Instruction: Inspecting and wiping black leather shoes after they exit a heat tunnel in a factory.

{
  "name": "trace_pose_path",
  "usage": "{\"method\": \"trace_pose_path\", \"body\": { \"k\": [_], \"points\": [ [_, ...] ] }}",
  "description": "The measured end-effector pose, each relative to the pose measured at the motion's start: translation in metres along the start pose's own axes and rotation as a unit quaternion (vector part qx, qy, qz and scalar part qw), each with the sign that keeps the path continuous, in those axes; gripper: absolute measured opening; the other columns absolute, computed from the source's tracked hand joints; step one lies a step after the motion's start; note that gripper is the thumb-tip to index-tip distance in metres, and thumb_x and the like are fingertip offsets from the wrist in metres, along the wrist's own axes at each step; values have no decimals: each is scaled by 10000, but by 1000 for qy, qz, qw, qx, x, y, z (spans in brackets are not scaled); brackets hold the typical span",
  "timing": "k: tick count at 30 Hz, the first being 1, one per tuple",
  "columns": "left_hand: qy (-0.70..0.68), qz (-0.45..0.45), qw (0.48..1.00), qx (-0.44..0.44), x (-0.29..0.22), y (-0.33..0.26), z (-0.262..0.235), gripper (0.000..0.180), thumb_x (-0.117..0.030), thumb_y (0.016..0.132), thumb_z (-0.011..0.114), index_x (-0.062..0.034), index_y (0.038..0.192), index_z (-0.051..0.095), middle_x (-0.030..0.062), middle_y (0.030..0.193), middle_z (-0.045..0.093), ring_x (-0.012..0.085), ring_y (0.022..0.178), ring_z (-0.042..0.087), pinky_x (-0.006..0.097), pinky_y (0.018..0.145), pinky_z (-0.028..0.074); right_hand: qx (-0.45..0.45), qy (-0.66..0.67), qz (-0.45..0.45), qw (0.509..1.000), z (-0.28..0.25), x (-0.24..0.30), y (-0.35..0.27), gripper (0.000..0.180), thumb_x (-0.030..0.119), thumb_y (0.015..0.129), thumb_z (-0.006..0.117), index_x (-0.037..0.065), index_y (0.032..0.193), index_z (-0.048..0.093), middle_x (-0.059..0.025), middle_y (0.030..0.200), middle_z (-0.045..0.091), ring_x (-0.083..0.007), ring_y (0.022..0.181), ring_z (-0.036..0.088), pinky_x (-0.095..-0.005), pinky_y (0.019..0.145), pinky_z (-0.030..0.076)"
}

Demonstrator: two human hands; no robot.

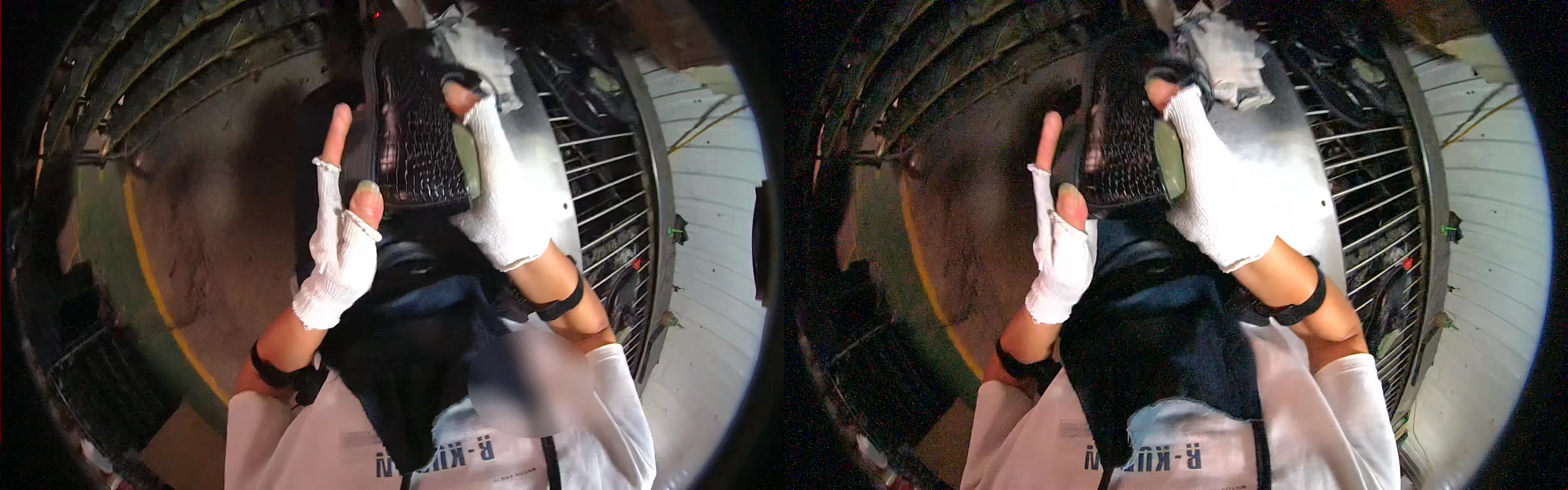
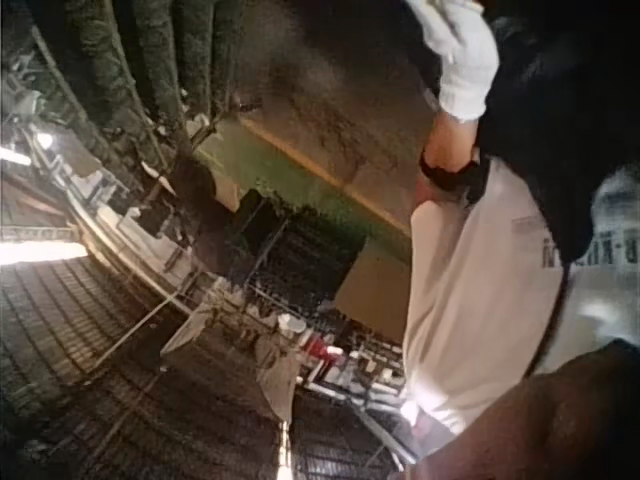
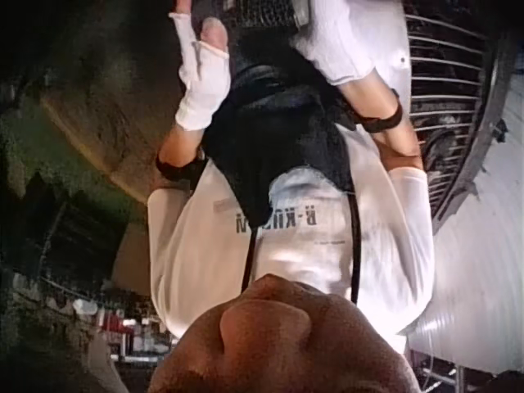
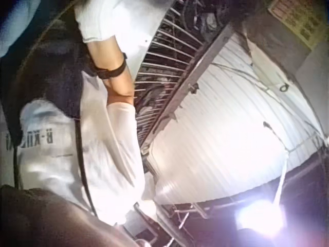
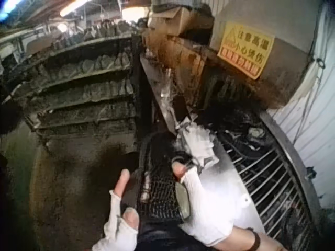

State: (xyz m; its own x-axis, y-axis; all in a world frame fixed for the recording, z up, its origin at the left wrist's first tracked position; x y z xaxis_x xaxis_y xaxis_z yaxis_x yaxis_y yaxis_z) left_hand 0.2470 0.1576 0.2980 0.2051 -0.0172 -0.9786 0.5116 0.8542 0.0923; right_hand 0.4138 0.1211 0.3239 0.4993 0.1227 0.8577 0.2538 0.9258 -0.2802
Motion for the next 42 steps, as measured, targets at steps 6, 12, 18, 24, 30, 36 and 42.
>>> {"method": "trace_pose_path", "body": {
  "k": [6, 12, 18, 24, 30, 36, 42],
  "points": [
    [101, 35, 942, 317, 26, 35, 17, 571, -25, 1088, 490, -3, 1642, 354, 159, 1657, 465, 213, 1479, 495, 308, 1201, 371, -91, 88, 5, 992, -125, -1, -6, 492, 377, 1070, 628, -12, 1371, 635, -142, 1208, 757, -253, 1032, 758, -376, 917, 636],
    [157, -70, 961, 215, 110, 16, 9, 336, -63, 1058, 566, 47, 1370, 624, 71, 1092, 675, 107, 831, 598, 253, 753, 510, -293, -201, 45, 934, -393, 35, -162, 508, 251, 913, 780, -2, 1334, 647, -84, 1148, 727, -228, 1028, 697, -374, 945, 557],
    [92, -178, 968, 154, 149, 16, 2, 251, -81, 1061, 560, 7, 1274, 661, -18, 939, 581, 58, 787, 516, 233, 736, 460, -533, -567, 223, 588, -439, 53, -266, 765, 308, 809, 820, -12, 1451, 555, -229, 1309, 694, -412, 1184, 679, -491, 1053, 517],
    [92, -192, 967, 138, 147, 26, 12, 203, -169, 1104, 562, -36, 1217, 666, -2, 925, 598, 73, 841, 554, 237, 786, 478, -282, -683, -55, 672, -361, 54, -99, 580, 416, 911, 740, 105, 1393, 656, -318, 1574, 464, -501, 1427, 487, -510, 1194, 424],
    [51, -185, 968, 162, 155, 25, 22, 252, -220, 1127, 535, -15, 1213, 656, 3, 921, 595, 81, 848, 575, 241, 798, 502, -258, -722, -204, 609, -380, 40, 48, 350, 413, 930, 696, 109, 1063, 811, -331, 1528, 507, -499, 1326, 530, -526, 1123, 448],
    [49, -186, 977, 96, 143, 14, 5, 312, -244, 1133, 566, 19, 1264, 672, 43, 1005, 678, 107, 909, 628, 262, 851, 532, -234, -796, -284, 481, -291, 73, 47, 382, 367, 1015, 625, 79, 828, 792, -146, 635, 662, -381, 595, 666, -483, 581, 544],
    [-65, -151, 976, 141, 70, 38, 84, 414, -206, 1103, 610, 32, 1438, 565, 124, 1216, 712, 201, 1151, 672, 338, 1033, 527, -149, -483, -108, 856, -142, 138, -6, 542, 511, 1041, 610, 24, 866, 770, -124, 629, 672, -240, 612, 699, -383, 609, 537]
  ]
}}
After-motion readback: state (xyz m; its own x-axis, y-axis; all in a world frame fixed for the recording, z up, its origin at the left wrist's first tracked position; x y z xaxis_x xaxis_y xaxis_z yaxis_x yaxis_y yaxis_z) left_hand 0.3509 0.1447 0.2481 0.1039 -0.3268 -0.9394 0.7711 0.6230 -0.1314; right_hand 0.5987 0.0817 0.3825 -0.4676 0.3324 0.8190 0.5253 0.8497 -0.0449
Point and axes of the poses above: each hand's wrist, its own y-axis towards the middle knuckle, its own z-axis out of the palm, x = y × z, the point moved 5 cm from there along y, towards the middle knuckle
